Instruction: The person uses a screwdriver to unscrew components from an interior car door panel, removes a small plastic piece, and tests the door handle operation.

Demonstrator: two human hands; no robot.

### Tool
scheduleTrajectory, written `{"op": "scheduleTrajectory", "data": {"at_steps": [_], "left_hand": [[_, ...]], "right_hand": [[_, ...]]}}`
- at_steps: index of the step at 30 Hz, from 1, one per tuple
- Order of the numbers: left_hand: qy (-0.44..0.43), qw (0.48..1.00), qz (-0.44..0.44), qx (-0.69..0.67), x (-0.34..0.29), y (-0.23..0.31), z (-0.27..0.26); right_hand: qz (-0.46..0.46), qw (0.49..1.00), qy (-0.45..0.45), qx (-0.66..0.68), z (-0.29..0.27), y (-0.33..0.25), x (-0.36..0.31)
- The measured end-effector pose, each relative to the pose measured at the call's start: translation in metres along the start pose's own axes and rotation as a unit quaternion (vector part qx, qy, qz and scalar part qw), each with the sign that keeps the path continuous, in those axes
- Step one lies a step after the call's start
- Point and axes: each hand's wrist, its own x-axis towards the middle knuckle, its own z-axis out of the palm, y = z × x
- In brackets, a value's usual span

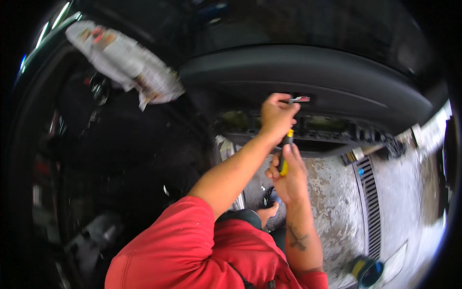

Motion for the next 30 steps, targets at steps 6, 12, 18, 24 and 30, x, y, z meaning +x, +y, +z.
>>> {"op": "scheduleTrajectory", "data": {"at_steps": [6,12,18,24,30], "left_hand": [[-0.007,0.995,-0.059,-0.082,-0.049,-0.039,-0.030],[0.073,0.982,-0.163,-0.070,-0.132,-0.085,-0.080],[0.431,0.860,-0.267,-0.063,-0.227,-0.186,-0.218],[0.592,0.723,-0.246,0.259,-0.333,-0.242,-0.408],[0.581,0.622,-0.366,0.377,-0.326,-0.206,-0.472]], "right_hand": [[0.101,0.913,-0.099,-0.383,-0.041,-0.020,-0.006],[0.320,0.834,-0.184,-0.410,-0.067,0.009,-0.023],[0.394,0.719,-0.202,-0.536,-0.133,0.029,-0.035],[0.336,0.655,-0.140,-0.663,-0.190,0.014,-0.019],[0.320,0.570,-0.153,-0.741,-0.222,0.033,0.018]]}}
